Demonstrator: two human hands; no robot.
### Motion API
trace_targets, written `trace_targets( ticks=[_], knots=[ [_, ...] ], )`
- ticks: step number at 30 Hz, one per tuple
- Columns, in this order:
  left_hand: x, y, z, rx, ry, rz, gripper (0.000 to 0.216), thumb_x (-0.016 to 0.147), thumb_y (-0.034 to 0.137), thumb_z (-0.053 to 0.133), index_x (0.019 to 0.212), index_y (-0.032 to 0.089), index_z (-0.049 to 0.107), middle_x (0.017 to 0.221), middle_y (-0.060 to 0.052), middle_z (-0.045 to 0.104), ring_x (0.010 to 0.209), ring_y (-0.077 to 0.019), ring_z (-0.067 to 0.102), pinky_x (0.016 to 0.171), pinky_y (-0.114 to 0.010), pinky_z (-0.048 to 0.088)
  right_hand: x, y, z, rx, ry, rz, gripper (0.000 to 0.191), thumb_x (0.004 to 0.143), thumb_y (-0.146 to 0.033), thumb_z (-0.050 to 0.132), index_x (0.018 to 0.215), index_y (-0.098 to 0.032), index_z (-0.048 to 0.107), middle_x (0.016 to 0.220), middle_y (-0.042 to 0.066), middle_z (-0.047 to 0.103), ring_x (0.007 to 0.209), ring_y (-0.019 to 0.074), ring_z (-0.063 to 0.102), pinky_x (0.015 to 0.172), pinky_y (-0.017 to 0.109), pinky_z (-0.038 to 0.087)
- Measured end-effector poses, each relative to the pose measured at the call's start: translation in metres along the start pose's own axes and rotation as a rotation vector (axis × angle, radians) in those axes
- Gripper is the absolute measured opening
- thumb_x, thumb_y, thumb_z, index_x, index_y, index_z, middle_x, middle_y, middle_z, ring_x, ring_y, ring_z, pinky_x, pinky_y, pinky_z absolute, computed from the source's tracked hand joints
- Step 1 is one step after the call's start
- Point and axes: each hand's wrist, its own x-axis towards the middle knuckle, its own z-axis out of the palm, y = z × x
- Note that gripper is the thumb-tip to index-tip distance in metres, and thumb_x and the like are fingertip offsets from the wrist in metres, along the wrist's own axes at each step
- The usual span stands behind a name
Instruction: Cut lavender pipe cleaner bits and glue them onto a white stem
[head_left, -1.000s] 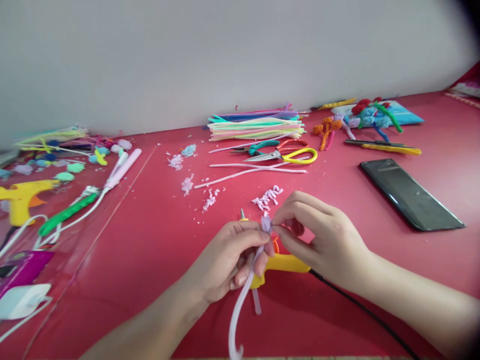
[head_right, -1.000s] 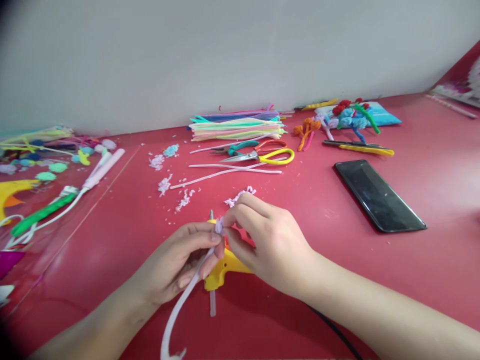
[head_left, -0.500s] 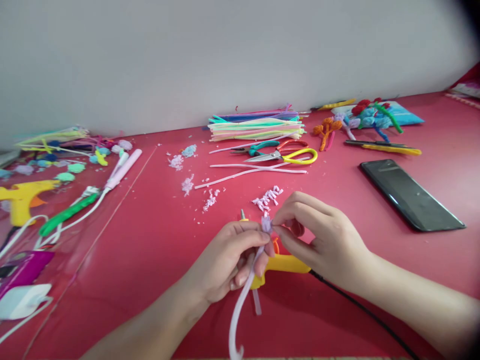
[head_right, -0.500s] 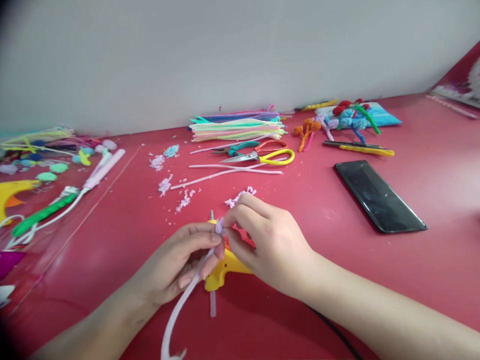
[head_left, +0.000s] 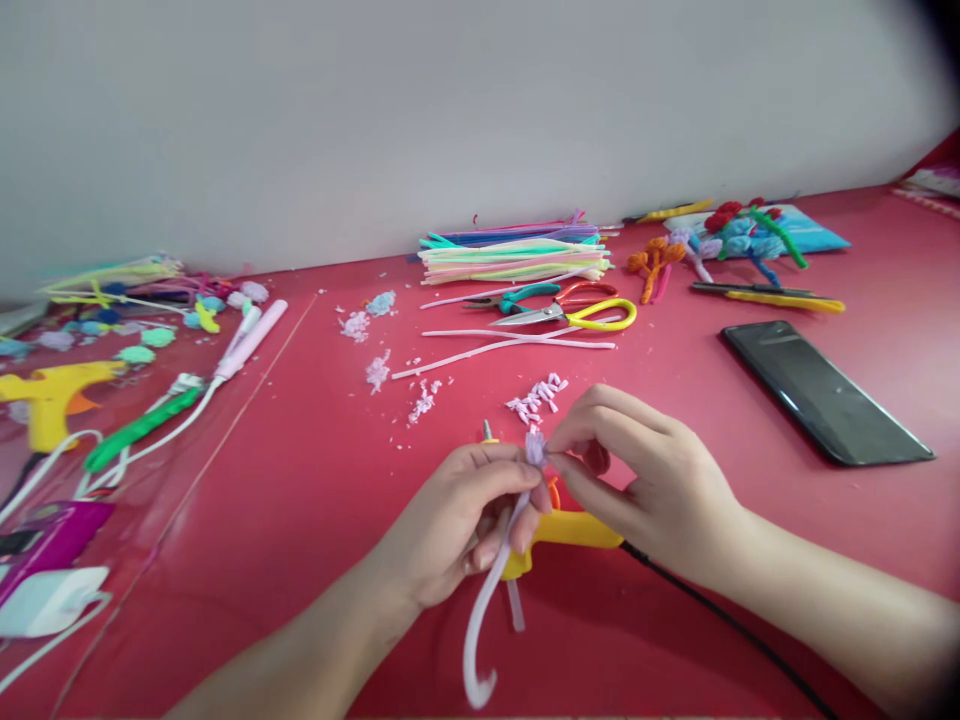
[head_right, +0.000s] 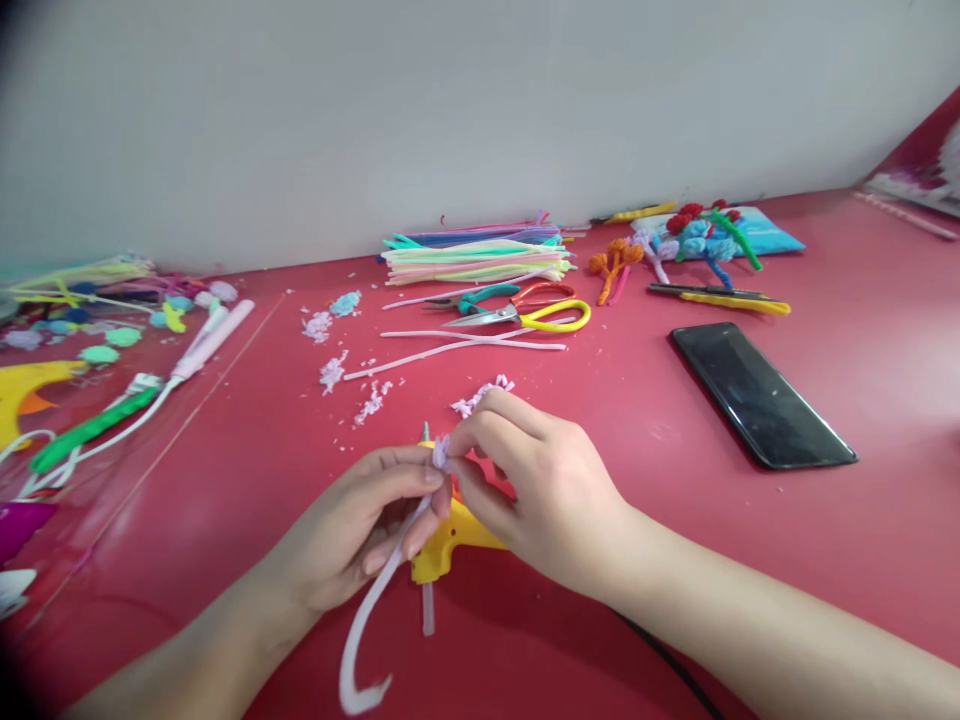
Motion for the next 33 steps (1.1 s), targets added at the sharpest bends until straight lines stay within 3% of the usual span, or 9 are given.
trace_targets(
  ticks=[4, 9, 13, 18, 21, 24, 26, 29, 33],
  knots=[
    [-0.002, 0.002, 0.001, -0.037, -0.039, 0.006, 0.025, 0.085, 0.022, 0.046, 0.069, 0.012, 0.062, 0.045, 0.002, 0.051, 0.029, 0.0002, 0.028, 0.033, -0.014, 0.018, 0.003, -0.001, -0.004, 0.12, 0.045, 0.135, 0.017, 0.084, -0.012, 0.048, 0.093, -0.019, 0.06, 0.087, 0.003, 0.06, 0.07, 0.0116, 0.055, 0.064, 0.025, 0.048],
    [-0.003, 0.002, 0.0, -0.101, -0.088, -0.013, 0.024, 0.086, 0.023, 0.046, 0.072, 0.011, 0.062, 0.045, 0.004, 0.047, 0.032, -0.0005, 0.026, 0.036, -0.017, 0.015, 0.009, -0.001, -0.006, 0.461, -0.055, 0.342, 0.019, 0.084, -0.012, 0.048, 0.094, -0.018, 0.063, 0.089, 0.002, 0.066, 0.083, 0.0129, 0.062, 0.075, 0.025, 0.051],
    [0.0, 0.0, -0.001, -0.118, -0.029, 0.039, 0.012, 0.083, 0.021, 0.053, 0.079, 0.013, 0.062, 0.049, 0.005, 0.048, 0.035, -0.0005, 0.023, 0.037, -0.018, 0.013, 0.011, -0.001, -0.005, 0.555, -0.035, 0.397, 0.014, 0.083, -0.016, 0.052, 0.092, -0.017, 0.062, 0.086, 0.001, 0.066, 0.08, 0.0127, 0.063, 0.075, 0.025, 0.051],
    [0.001, 0.001, 0.0, -0.05, 0.07, 0.1, 0.008, 0.08, 0.023, 0.061, 0.079, 0.015, 0.061, 0.061, 0.0, 0.061, 0.037, 0.0003, 0.028, 0.037, -0.015, 0.016, 0.01, 0.002, -0.004, 0.544, 0.018, 0.409, 0.016, 0.083, -0.019, 0.052, 0.097, -0.017, 0.061, 0.088, 0.002, 0.066, 0.08, 0.0138, 0.063, 0.074, 0.027, 0.051],
    [-0.001, 0.004, -0.001, -0.03, 0.134, 0.158, 0.011, 0.08, 0.024, 0.061, 0.078, 0.013, 0.063, 0.063, -0.001, 0.063, 0.038, 0.0007, 0.031, 0.039, -0.013, 0.021, 0.007, 0.005, -0.003, 0.367, 0.02, 0.38, 0.015, 0.084, -0.021, 0.05, 0.096, -0.018, 0.058, 0.085, 0.002, 0.064, 0.075, 0.0129, 0.061, 0.069, 0.027, 0.049],
    [-0.002, 0.009, -0.004, -0.039, 0.208, 0.251, 0.012, 0.081, 0.024, 0.059, 0.078, 0.014, 0.064, 0.06, 0.0, 0.06, 0.038, 0.0003, 0.031, 0.037, -0.013, 0.021, 0.003, 0.005, 0.001, 0.023, -0.201, 0.288, 0.011, 0.08, -0.024, 0.053, 0.088, -0.019, 0.058, 0.082, 0.002, 0.06, 0.071, 0.0138, 0.056, 0.065, 0.028, 0.046],
    [-0.002, 0.013, -0.008, -0.029, 0.258, 0.328, 0.011, 0.081, 0.024, 0.058, 0.08, 0.014, 0.064, 0.06, 0.001, 0.06, 0.038, 0.0001, 0.031, 0.036, -0.013, 0.021, -0.001, 0.003, 0.005, -0.136, -0.362, 0.225, 0.022, 0.074, -0.031, 0.06, 0.092, -0.018, 0.059, 0.089, 0.005, 0.058, 0.079, 0.0175, 0.056, 0.07, 0.032, 0.047],
    [-0.001, 0.016, -0.014, 0.017, 0.331, 0.42, 0.011, 0.081, 0.023, 0.059, 0.081, 0.014, 0.063, 0.059, 0.002, 0.059, 0.037, 0.0001, 0.031, 0.035, -0.013, 0.021, -0.005, 0.0, 0.011, -0.265, -0.514, 0.182, 0.033, 0.068, -0.028, 0.063, 0.099, -0.018, 0.058, 0.099, 0.008, 0.056, 0.089, 0.0222, 0.055, 0.078, 0.038, 0.046],
    [0.002, 0.018, -0.021, 0.047, 0.396, 0.482, 0.011, 0.08, 0.024, 0.058, 0.08, 0.014, 0.062, 0.056, 0.002, 0.058, 0.035, 0.0005, 0.03, 0.034, -0.013, 0.018, -0.008, 0.0, 0.014, -0.284, -0.577, 0.199, 0.026, 0.065, -0.015, 0.054, 0.091, -0.018, 0.056, 0.092, 0.005, 0.054, 0.075, 0.0184, 0.056, 0.065, 0.031, 0.046]
  ],
)
